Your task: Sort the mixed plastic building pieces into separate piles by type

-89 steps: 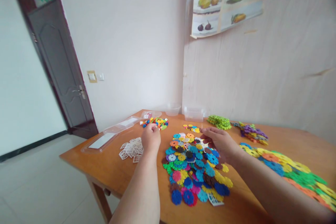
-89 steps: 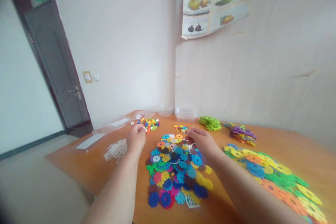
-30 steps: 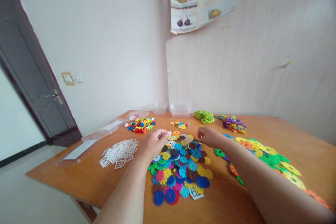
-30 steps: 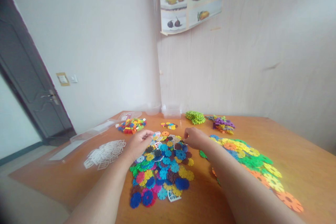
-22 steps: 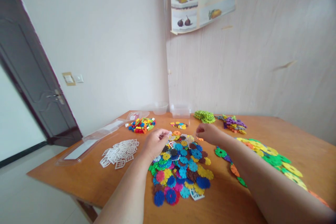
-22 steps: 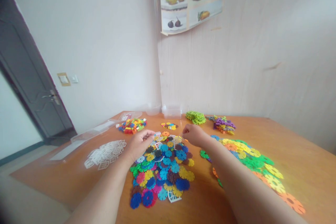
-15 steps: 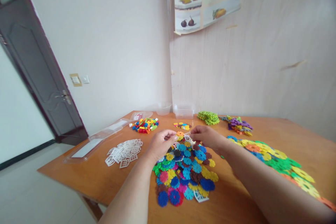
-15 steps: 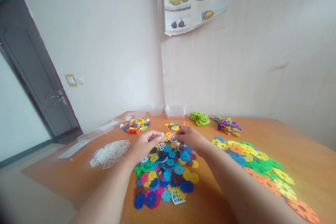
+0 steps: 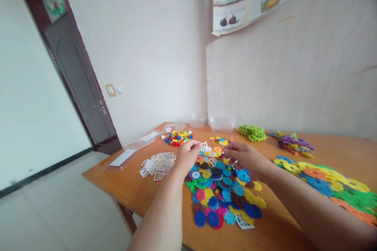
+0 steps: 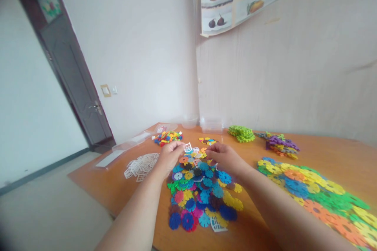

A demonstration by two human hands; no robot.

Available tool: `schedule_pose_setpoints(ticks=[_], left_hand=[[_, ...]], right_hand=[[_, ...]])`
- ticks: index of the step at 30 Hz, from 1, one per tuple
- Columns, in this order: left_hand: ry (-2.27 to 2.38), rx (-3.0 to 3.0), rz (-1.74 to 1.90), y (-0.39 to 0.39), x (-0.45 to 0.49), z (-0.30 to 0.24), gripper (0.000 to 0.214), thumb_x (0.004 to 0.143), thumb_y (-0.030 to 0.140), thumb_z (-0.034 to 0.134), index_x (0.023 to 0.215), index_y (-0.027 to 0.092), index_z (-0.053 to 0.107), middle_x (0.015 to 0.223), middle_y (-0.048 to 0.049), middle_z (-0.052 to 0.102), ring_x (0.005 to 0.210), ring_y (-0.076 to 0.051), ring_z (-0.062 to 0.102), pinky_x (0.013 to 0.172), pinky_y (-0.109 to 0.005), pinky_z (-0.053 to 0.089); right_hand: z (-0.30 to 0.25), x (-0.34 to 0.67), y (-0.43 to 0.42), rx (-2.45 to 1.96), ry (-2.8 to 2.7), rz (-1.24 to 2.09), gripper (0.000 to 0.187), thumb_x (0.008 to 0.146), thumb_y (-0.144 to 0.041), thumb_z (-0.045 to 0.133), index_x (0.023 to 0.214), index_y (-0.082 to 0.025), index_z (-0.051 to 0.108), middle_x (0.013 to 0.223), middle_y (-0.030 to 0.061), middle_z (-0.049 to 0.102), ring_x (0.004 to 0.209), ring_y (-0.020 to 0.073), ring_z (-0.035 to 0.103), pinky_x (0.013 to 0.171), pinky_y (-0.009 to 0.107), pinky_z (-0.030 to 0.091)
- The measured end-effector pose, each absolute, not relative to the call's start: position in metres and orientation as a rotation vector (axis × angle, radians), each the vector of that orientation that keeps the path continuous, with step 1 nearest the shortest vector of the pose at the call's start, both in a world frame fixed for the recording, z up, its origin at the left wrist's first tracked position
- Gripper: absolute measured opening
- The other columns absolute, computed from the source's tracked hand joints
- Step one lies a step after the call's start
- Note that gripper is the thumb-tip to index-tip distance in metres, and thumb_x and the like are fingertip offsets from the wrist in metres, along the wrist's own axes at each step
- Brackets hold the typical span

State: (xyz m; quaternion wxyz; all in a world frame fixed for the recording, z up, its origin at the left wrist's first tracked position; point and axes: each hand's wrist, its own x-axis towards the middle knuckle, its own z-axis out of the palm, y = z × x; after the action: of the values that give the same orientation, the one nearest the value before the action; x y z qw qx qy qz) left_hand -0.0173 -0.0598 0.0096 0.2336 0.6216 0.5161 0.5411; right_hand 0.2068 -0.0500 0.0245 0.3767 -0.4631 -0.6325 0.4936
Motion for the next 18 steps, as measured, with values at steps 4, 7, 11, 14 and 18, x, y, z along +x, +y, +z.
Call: schedule_pose_setpoints(ticks=[4,7,11,14,18], left_hand=[[1.968,1.648,1.507,-0.056,-0.045,0.011,0.023,0.078,0.039,0.058,0.079,0.021,0.071,0.081,-0.0036,0.069,0.080,-0.020,0.061,0.073,-0.029,0.044],[2.485,1.500,1.291,-0.062,-0.060,0.017,0.019,0.073,0.038,0.061,0.078,0.025,0.074,0.097,-0.0086,0.068,0.094,-0.030,0.058,0.079,-0.040,0.042],[2.742,1.327,1.153,-0.070,-0.066,0.021,0.020,0.074,0.039,0.059,0.081,0.028,0.074,0.112,-0.0124,0.062,0.111,-0.040,0.048,0.084,-0.054,0.038],[2.795,1.235,1.160,-0.071,-0.067,0.019,0.020,0.075,0.035,0.057,0.084,0.027,0.073,0.116,-0.0136,0.059,0.115,-0.041,0.044,0.085,-0.058,0.037],[2.821,1.161,1.146,-0.066,-0.070,0.012,0.019,0.077,0.030,0.054,0.085,0.026,0.071,0.122,-0.0142,0.056,0.119,-0.040,0.041,0.088,-0.059,0.036]], right_hand=[[0.027,0.213,-0.049,-1.255,-1.578,1.243,0.018,0.077,-0.034,0.063,0.082,-0.018,0.058,0.063,-0.0017,0.057,0.054,0.0092,0.052,0.044,0.019,0.035],[0.026,0.220,-0.046,-1.257,-1.589,1.175,0.019,0.078,-0.036,0.063,0.079,-0.018,0.058,0.064,-0.0007,0.058,0.057,0.0098,0.054,0.045,0.018,0.035],[0.017,0.231,-0.033,-1.248,-1.593,1.092,0.020,0.077,-0.035,0.063,0.085,-0.017,0.060,0.068,-0.0002,0.059,0.058,0.0102,0.054,0.046,0.019,0.034],[0.012,0.237,-0.025,-1.269,-1.570,1.064,0.020,0.078,-0.035,0.062,0.085,-0.017,0.060,0.072,0.0016,0.062,0.058,0.0101,0.055,0.045,0.019,0.033],[0.014,0.240,-0.024,-1.291,-1.539,1.045,0.018,0.080,-0.033,0.058,0.084,-0.016,0.060,0.074,0.0027,0.062,0.059,0.0105,0.056,0.044,0.019,0.031]])
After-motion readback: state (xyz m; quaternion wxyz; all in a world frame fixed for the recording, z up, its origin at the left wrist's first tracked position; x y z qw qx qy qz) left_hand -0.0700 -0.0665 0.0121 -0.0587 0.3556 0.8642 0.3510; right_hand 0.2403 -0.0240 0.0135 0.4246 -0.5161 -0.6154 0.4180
